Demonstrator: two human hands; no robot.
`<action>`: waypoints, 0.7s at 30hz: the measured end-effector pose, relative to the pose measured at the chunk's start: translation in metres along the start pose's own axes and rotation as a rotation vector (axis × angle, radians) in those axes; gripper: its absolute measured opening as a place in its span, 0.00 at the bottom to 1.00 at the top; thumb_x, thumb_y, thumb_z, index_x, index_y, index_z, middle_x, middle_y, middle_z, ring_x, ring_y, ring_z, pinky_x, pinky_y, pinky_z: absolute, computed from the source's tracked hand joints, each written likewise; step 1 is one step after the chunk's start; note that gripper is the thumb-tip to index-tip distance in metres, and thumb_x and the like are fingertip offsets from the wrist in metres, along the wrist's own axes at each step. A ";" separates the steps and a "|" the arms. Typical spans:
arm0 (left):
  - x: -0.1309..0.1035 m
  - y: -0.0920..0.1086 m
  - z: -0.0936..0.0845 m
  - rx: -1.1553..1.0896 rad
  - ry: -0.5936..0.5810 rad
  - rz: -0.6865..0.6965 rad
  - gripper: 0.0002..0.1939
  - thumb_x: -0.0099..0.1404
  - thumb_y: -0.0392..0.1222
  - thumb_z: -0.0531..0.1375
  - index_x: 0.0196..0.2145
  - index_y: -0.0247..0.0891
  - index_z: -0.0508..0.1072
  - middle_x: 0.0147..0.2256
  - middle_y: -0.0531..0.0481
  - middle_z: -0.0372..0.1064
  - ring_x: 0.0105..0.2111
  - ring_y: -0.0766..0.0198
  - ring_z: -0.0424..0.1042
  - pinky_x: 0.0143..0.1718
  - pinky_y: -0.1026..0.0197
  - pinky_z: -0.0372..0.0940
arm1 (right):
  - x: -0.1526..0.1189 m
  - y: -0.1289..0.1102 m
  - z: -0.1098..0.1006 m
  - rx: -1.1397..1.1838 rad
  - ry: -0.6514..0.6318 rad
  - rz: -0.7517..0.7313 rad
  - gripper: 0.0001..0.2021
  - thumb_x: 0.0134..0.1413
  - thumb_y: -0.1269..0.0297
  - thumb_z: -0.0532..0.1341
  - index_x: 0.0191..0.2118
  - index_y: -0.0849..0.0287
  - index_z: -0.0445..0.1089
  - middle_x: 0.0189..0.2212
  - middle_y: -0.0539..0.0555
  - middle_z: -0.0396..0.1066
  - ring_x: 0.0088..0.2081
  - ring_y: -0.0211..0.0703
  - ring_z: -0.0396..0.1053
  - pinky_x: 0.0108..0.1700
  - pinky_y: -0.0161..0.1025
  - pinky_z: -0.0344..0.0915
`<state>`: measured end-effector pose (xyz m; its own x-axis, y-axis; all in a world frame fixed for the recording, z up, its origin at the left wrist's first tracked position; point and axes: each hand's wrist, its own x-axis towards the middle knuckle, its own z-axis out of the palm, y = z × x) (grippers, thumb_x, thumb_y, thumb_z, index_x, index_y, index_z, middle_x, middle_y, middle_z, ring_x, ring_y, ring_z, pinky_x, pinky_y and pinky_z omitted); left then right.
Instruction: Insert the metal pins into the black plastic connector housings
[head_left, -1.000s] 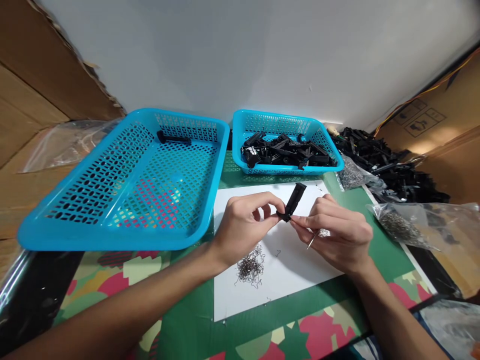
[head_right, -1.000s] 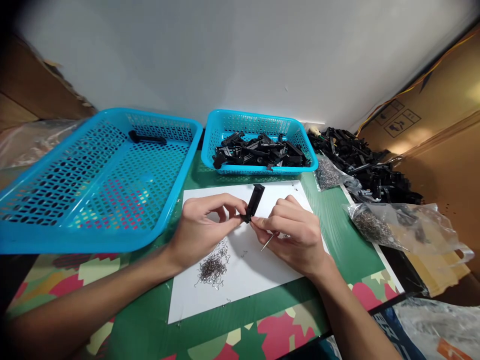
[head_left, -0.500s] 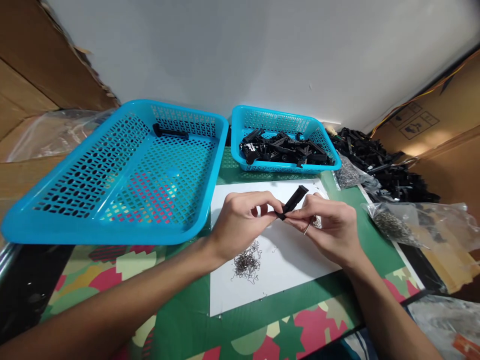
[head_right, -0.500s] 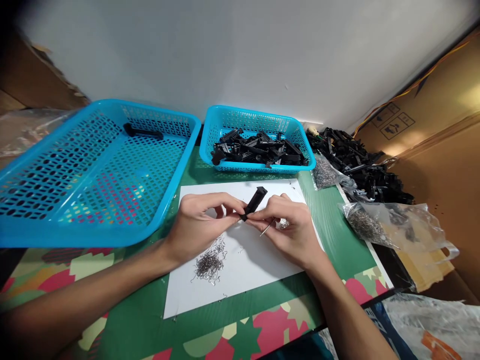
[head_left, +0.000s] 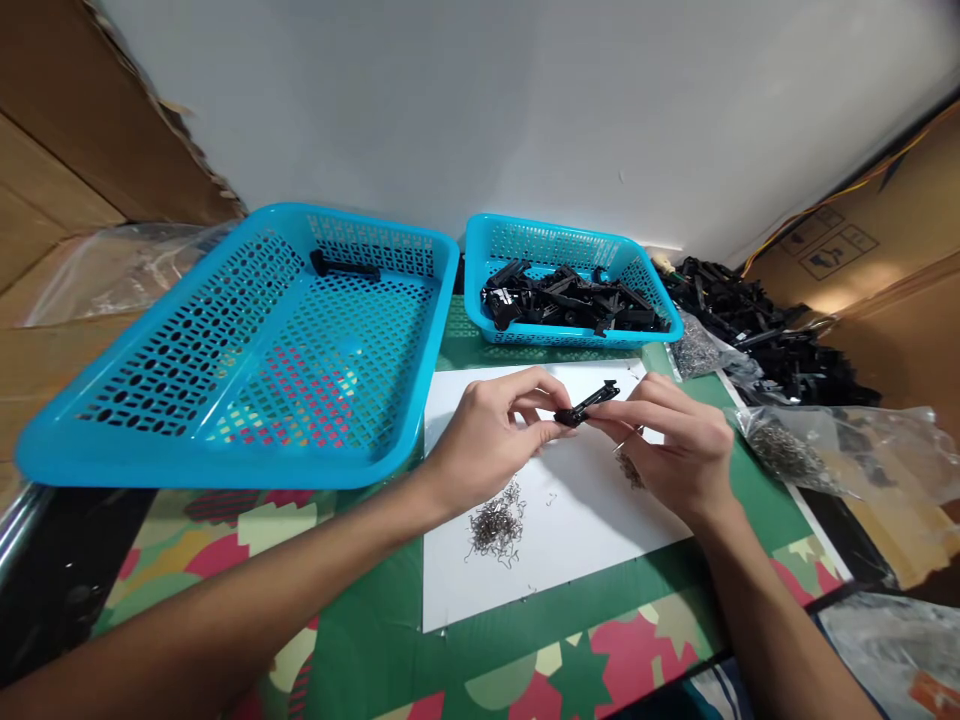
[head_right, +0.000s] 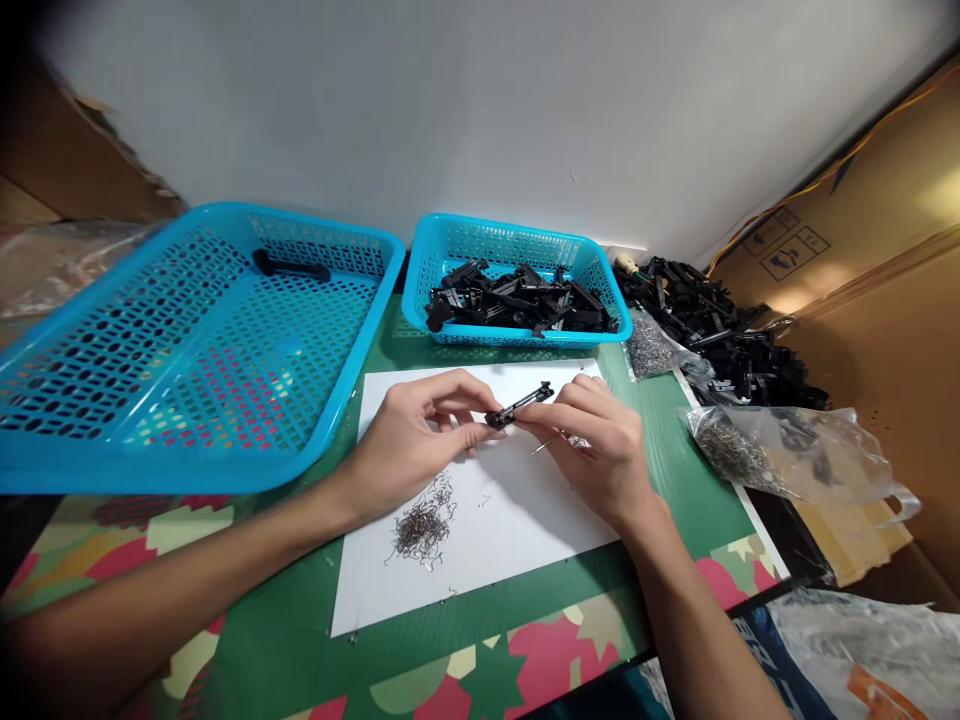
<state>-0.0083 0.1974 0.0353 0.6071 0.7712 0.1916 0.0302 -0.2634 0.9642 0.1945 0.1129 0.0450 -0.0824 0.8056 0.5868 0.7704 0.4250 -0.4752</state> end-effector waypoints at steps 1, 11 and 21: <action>0.000 0.000 -0.001 0.078 -0.006 0.018 0.07 0.64 0.30 0.68 0.38 0.38 0.79 0.36 0.51 0.81 0.35 0.64 0.78 0.32 0.64 0.70 | 0.000 0.002 0.000 -0.019 -0.015 -0.007 0.09 0.68 0.68 0.65 0.40 0.51 0.83 0.24 0.51 0.70 0.28 0.43 0.62 0.33 0.42 0.59; -0.008 -0.005 0.000 0.523 0.054 0.172 0.09 0.66 0.36 0.71 0.45 0.39 0.83 0.41 0.46 0.81 0.43 0.56 0.78 0.44 0.54 0.72 | -0.001 0.010 0.001 -0.017 -0.210 0.086 0.07 0.70 0.65 0.63 0.43 0.53 0.81 0.26 0.50 0.69 0.30 0.43 0.63 0.36 0.42 0.58; -0.009 -0.005 0.000 0.583 0.030 0.096 0.07 0.67 0.36 0.69 0.43 0.42 0.85 0.36 0.48 0.79 0.39 0.57 0.77 0.40 0.56 0.69 | 0.004 -0.002 -0.004 0.013 -0.205 0.155 0.20 0.73 0.67 0.57 0.60 0.37 0.76 0.46 0.56 0.69 0.50 0.52 0.66 0.53 0.53 0.64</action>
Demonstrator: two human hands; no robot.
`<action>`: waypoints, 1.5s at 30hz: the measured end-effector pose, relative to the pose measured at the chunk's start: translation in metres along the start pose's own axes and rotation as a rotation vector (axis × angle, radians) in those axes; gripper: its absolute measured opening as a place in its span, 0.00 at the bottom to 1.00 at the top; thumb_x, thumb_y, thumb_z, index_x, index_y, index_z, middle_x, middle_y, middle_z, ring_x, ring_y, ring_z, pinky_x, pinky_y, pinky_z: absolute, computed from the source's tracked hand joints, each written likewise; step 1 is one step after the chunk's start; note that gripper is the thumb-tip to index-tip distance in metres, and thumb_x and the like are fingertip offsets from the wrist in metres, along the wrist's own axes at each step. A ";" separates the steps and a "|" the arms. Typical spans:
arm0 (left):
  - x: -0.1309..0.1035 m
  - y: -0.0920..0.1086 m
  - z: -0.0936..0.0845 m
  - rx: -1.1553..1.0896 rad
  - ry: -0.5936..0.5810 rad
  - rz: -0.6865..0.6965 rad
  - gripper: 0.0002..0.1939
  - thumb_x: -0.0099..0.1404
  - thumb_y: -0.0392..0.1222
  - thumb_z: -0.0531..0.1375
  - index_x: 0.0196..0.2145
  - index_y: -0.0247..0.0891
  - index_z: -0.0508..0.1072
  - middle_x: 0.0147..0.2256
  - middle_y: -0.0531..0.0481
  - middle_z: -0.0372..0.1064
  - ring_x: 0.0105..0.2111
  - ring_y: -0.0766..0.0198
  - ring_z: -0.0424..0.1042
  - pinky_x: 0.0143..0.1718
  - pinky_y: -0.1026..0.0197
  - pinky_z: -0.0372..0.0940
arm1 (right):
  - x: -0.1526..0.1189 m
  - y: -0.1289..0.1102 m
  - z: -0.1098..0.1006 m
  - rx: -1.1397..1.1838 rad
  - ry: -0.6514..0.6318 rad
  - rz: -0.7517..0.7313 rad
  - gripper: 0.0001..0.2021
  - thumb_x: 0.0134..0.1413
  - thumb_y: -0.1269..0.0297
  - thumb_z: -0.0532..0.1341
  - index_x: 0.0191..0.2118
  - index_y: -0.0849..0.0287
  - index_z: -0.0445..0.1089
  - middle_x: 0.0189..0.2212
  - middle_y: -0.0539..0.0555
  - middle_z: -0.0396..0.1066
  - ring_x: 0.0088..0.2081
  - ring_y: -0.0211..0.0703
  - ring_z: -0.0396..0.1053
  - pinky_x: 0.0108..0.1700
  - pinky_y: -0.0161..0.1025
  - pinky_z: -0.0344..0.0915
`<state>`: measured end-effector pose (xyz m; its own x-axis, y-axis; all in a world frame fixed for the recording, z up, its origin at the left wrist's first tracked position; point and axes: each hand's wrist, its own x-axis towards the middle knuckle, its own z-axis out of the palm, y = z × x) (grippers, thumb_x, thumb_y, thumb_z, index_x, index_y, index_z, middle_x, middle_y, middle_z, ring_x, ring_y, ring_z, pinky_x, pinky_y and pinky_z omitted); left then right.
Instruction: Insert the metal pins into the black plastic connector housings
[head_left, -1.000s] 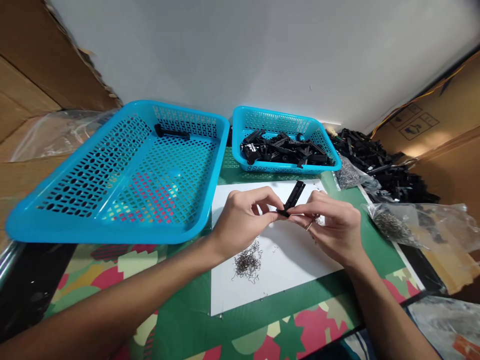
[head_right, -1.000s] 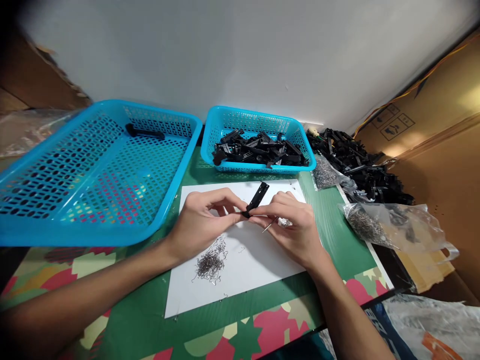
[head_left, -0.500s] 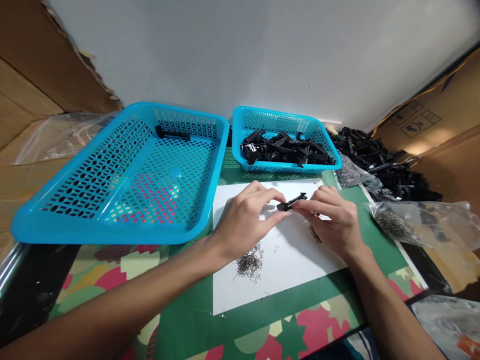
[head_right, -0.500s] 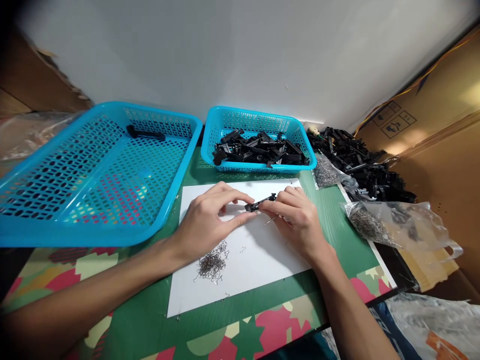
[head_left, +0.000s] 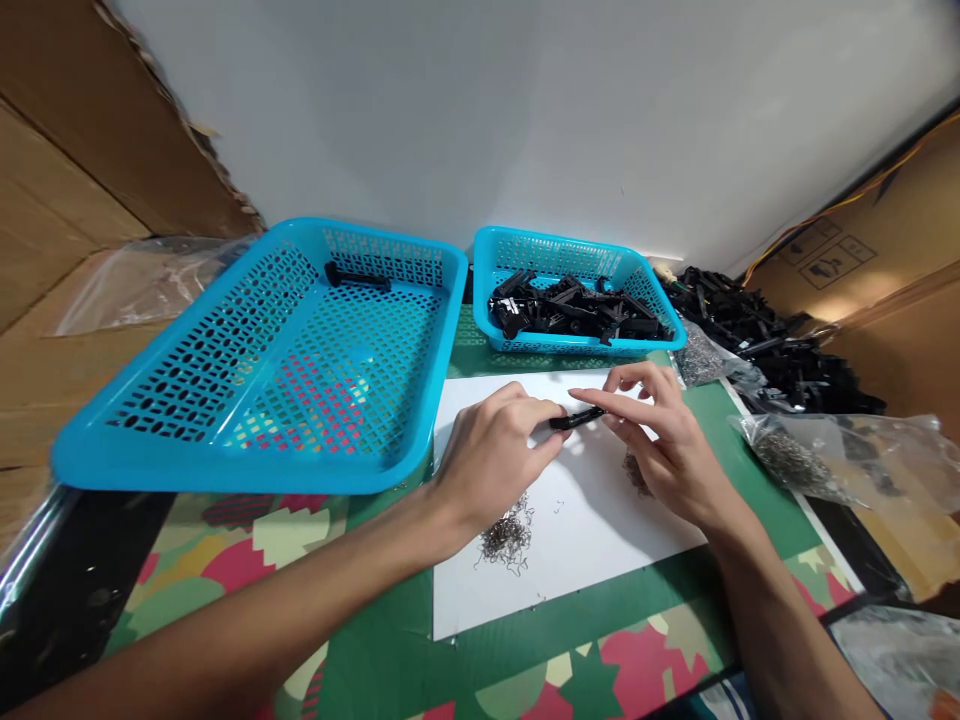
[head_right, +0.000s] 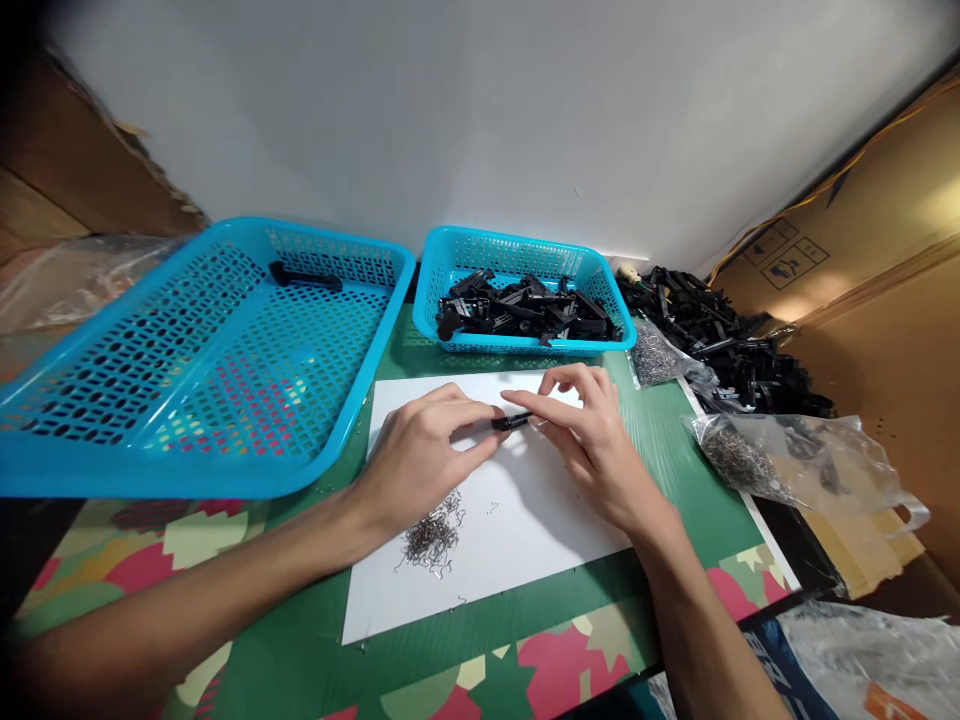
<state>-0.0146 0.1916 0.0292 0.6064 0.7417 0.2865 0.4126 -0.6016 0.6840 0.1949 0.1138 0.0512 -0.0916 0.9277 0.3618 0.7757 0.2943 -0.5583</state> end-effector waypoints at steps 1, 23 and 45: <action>0.000 0.000 0.000 0.005 -0.005 0.001 0.07 0.66 0.36 0.69 0.42 0.41 0.85 0.35 0.48 0.78 0.38 0.57 0.77 0.39 0.57 0.69 | 0.001 -0.001 0.001 -0.001 0.017 -0.007 0.20 0.73 0.68 0.58 0.60 0.36 0.76 0.48 0.56 0.68 0.50 0.52 0.67 0.53 0.53 0.65; -0.002 0.000 0.004 0.018 0.025 0.041 0.08 0.64 0.36 0.70 0.42 0.41 0.86 0.34 0.48 0.77 0.35 0.58 0.77 0.36 0.57 0.69 | 0.004 -0.018 0.010 0.111 -0.108 0.238 0.06 0.66 0.66 0.64 0.40 0.56 0.80 0.32 0.53 0.77 0.31 0.42 0.66 0.34 0.39 0.62; -0.001 -0.001 0.005 0.020 0.009 0.061 0.05 0.63 0.35 0.70 0.37 0.41 0.86 0.31 0.49 0.76 0.32 0.59 0.76 0.33 0.59 0.64 | 0.004 -0.016 0.022 0.284 0.026 0.335 0.07 0.52 0.68 0.66 0.25 0.61 0.74 0.18 0.42 0.52 0.22 0.31 0.47 0.25 0.33 0.45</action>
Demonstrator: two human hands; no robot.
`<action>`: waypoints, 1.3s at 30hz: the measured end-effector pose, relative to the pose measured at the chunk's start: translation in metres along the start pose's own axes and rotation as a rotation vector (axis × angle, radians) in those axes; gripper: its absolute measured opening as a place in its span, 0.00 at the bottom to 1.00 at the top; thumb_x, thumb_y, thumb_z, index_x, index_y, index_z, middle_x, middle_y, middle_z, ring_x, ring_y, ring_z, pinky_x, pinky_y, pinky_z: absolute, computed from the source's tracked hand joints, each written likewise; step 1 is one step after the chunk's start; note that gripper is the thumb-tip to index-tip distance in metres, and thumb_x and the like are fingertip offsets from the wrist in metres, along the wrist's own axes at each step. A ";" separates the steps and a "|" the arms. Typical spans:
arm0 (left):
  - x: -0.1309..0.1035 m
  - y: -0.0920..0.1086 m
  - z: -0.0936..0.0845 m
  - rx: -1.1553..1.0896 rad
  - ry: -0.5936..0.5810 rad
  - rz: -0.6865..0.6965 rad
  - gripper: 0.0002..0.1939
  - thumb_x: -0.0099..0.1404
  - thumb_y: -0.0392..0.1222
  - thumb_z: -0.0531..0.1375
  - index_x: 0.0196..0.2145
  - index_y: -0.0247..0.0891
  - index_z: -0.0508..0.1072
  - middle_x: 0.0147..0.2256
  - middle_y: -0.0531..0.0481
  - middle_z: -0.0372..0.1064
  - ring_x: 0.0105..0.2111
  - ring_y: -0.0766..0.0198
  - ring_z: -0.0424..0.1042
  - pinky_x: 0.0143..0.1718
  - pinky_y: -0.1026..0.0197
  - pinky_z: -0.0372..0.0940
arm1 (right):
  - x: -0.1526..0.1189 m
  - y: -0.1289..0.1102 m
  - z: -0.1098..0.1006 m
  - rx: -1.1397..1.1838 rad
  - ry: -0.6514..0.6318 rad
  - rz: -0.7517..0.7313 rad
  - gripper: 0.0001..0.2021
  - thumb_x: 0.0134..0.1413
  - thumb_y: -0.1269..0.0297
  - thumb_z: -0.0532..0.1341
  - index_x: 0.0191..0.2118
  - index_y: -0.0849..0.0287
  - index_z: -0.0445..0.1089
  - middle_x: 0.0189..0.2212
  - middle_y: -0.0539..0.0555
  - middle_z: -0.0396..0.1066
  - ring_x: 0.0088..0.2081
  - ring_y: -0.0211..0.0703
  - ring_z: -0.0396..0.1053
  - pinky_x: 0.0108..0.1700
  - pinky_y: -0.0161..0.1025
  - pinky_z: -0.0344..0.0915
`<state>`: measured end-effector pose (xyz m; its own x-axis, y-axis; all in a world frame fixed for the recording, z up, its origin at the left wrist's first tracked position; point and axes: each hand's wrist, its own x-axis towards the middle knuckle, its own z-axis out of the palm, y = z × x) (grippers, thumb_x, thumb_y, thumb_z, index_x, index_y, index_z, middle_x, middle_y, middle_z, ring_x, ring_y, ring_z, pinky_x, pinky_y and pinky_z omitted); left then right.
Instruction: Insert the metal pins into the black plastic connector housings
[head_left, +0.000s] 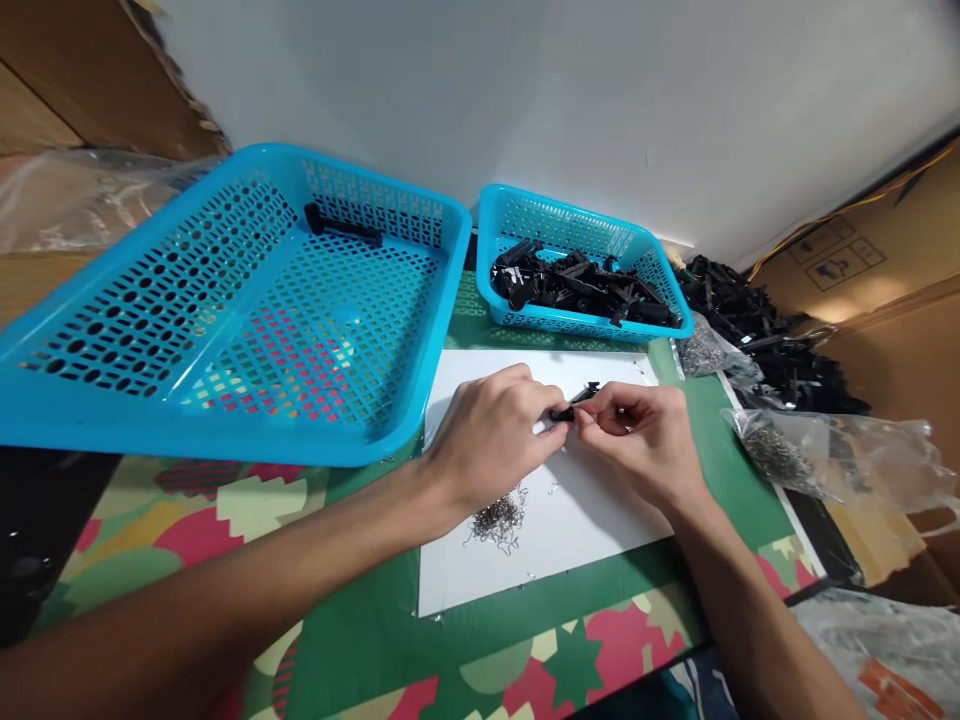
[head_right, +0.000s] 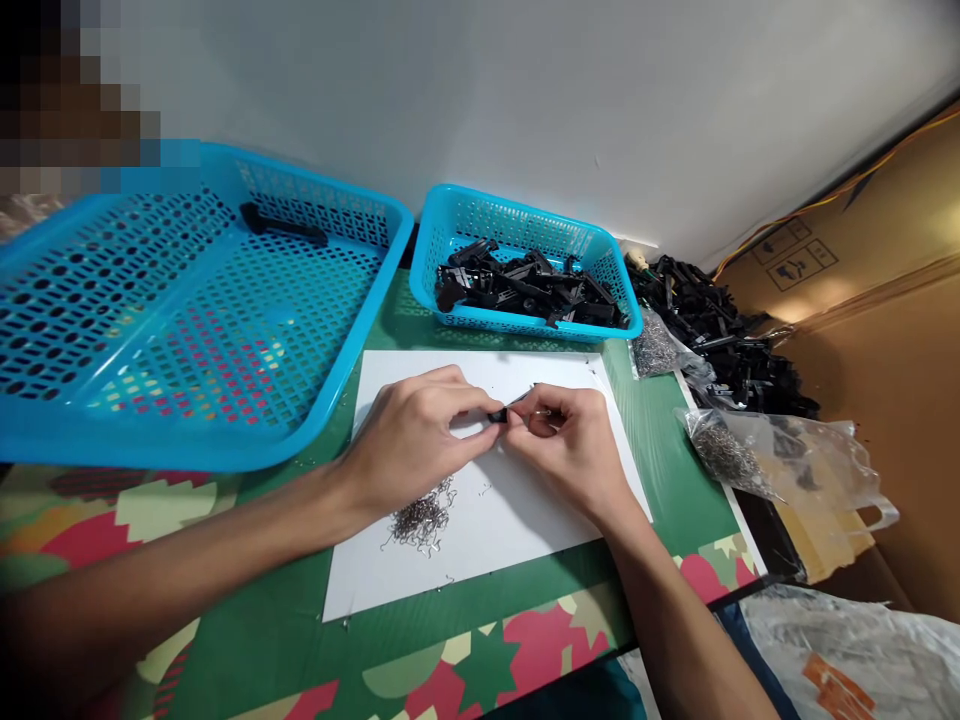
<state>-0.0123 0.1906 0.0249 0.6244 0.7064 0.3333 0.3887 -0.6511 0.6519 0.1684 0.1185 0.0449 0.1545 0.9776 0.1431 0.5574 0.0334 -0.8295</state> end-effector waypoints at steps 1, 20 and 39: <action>0.000 0.000 0.000 0.000 0.003 0.001 0.05 0.63 0.35 0.70 0.37 0.41 0.86 0.31 0.49 0.76 0.32 0.59 0.76 0.32 0.59 0.63 | 0.000 0.000 -0.001 -0.006 -0.013 -0.009 0.06 0.53 0.68 0.66 0.26 0.61 0.75 0.18 0.42 0.52 0.22 0.31 0.47 0.25 0.33 0.45; -0.001 -0.002 0.002 0.002 -0.051 0.090 0.05 0.64 0.32 0.70 0.38 0.37 0.85 0.33 0.47 0.80 0.36 0.55 0.77 0.36 0.56 0.67 | -0.003 0.001 -0.011 -0.110 -0.178 -0.041 0.05 0.54 0.74 0.64 0.29 0.60 0.75 0.20 0.43 0.56 0.24 0.33 0.52 0.27 0.35 0.49; 0.002 -0.001 0.000 -0.099 -0.007 0.005 0.02 0.63 0.33 0.71 0.35 0.36 0.84 0.30 0.49 0.78 0.33 0.60 0.75 0.34 0.60 0.65 | -0.001 0.005 -0.025 -0.162 -0.095 -0.265 0.15 0.75 0.68 0.54 0.53 0.50 0.77 0.45 0.56 0.72 0.46 0.46 0.72 0.48 0.44 0.69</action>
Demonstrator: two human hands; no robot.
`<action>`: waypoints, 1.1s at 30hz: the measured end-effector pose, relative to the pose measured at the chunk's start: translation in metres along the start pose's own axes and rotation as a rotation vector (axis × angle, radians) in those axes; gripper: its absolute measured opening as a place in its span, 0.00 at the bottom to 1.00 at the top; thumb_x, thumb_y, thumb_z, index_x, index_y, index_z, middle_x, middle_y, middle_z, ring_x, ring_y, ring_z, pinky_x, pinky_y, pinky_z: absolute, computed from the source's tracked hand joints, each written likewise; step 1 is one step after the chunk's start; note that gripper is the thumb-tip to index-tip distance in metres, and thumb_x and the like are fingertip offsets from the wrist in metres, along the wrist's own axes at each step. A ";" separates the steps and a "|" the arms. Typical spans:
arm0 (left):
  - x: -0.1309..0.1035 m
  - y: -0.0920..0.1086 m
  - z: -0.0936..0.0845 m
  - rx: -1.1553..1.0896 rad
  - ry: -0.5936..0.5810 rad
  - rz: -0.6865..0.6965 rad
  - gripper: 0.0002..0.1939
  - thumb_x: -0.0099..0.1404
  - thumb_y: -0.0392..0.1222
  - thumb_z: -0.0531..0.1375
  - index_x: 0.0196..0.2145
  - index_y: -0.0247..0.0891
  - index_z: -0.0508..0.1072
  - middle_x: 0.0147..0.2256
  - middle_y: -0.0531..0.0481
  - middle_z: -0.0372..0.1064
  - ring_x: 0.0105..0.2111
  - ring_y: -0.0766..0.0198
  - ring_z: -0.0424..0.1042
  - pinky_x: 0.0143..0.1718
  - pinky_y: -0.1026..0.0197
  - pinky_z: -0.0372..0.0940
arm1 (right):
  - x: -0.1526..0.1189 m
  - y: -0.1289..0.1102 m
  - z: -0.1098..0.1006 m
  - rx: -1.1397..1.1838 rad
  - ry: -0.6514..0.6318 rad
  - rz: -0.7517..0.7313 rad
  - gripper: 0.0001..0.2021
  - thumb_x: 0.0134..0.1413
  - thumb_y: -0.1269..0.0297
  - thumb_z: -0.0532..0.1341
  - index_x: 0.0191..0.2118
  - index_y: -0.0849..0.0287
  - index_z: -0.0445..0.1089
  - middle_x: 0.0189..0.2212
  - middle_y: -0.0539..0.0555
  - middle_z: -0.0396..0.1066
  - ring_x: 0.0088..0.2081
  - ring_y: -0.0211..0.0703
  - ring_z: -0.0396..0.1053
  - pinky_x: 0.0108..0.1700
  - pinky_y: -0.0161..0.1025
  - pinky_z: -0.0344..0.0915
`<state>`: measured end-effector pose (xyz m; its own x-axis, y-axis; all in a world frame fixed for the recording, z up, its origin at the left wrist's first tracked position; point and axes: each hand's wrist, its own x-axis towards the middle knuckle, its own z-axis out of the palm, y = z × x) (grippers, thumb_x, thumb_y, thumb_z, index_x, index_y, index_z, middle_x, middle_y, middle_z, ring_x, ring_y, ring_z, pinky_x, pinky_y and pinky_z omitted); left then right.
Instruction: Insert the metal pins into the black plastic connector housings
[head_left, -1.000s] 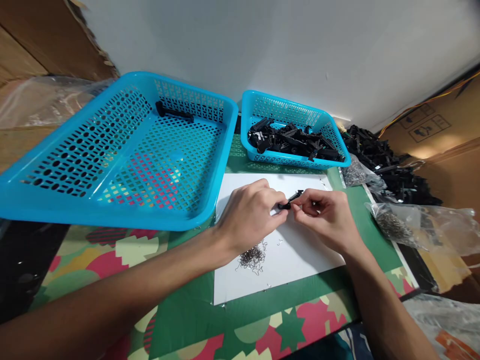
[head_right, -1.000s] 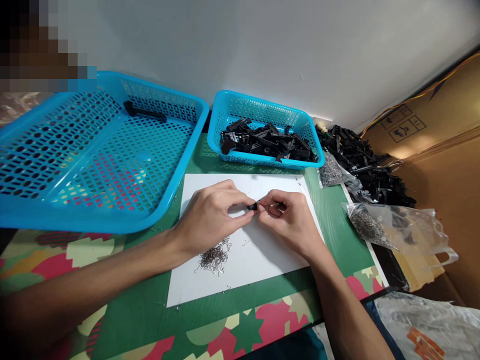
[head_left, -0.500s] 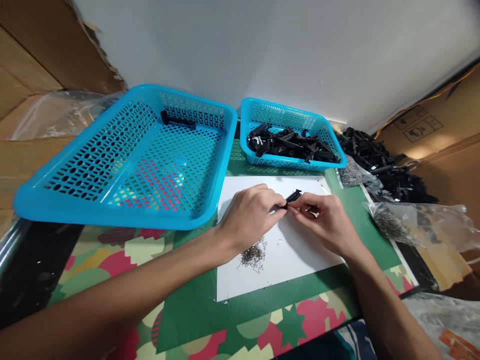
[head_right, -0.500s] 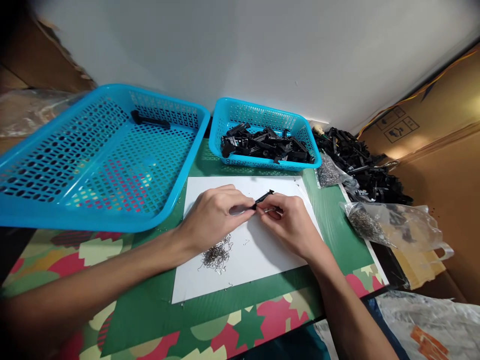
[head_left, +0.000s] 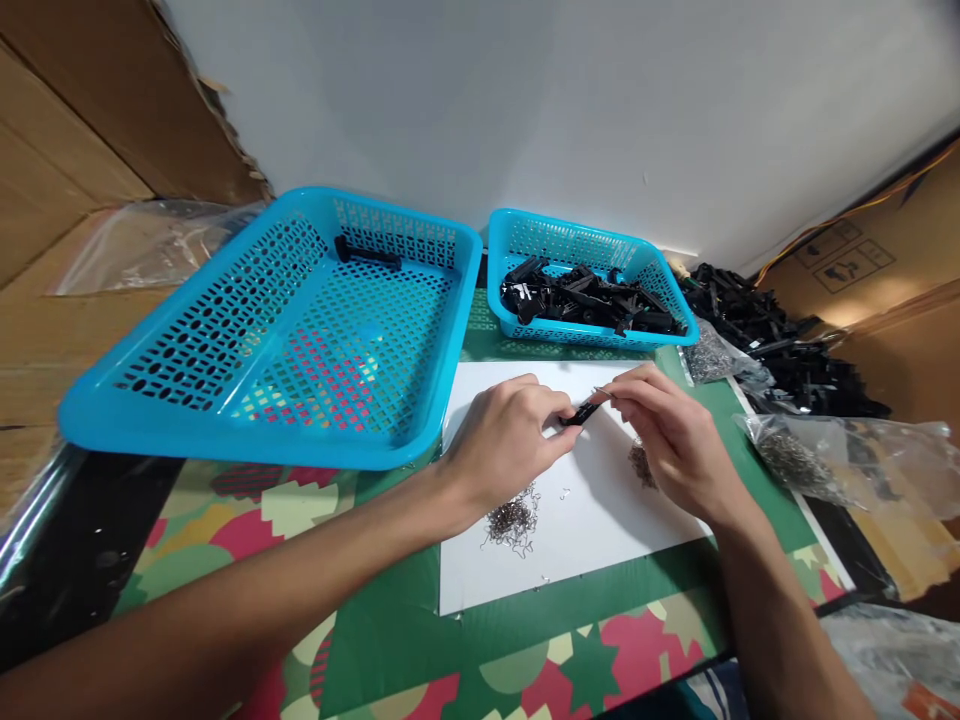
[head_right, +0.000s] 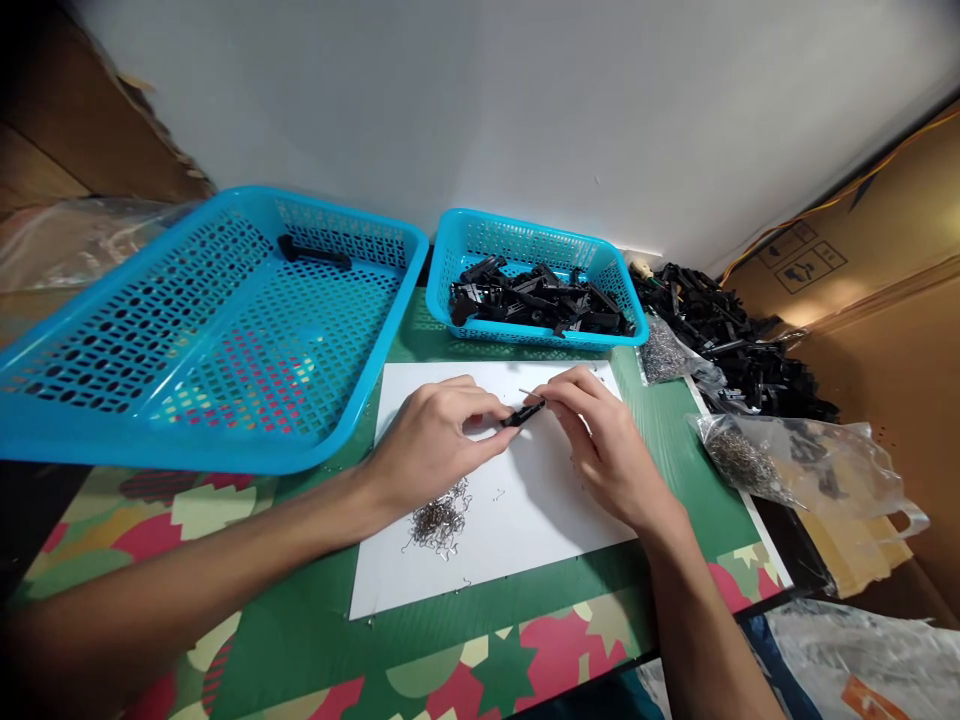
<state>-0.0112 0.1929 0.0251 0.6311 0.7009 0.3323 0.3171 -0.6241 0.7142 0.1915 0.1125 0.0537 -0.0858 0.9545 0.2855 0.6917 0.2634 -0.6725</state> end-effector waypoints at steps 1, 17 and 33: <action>0.000 0.001 0.000 0.000 -0.005 -0.006 0.03 0.62 0.33 0.71 0.36 0.36 0.84 0.30 0.50 0.77 0.33 0.60 0.75 0.33 0.60 0.65 | 0.000 -0.001 0.001 -0.010 0.001 -0.003 0.14 0.75 0.69 0.55 0.52 0.51 0.77 0.44 0.56 0.73 0.46 0.47 0.73 0.48 0.45 0.70; -0.001 0.001 0.000 -0.003 -0.045 -0.006 0.02 0.65 0.34 0.70 0.35 0.37 0.84 0.31 0.49 0.78 0.35 0.58 0.75 0.38 0.58 0.67 | 0.002 -0.008 0.033 0.338 0.376 0.210 0.06 0.62 0.60 0.71 0.40 0.54 0.76 0.34 0.53 0.81 0.35 0.48 0.83 0.42 0.46 0.85; 0.000 0.002 0.000 -0.032 -0.020 -0.004 0.03 0.63 0.32 0.71 0.34 0.37 0.84 0.29 0.50 0.77 0.31 0.61 0.74 0.32 0.61 0.64 | 0.002 -0.010 0.030 0.303 0.359 0.232 0.06 0.62 0.62 0.71 0.39 0.55 0.75 0.31 0.52 0.79 0.32 0.45 0.81 0.38 0.42 0.83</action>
<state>-0.0108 0.1918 0.0265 0.6437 0.6965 0.3171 0.2972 -0.6093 0.7352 0.1631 0.1155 0.0405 0.3327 0.8987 0.2857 0.4203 0.1299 -0.8980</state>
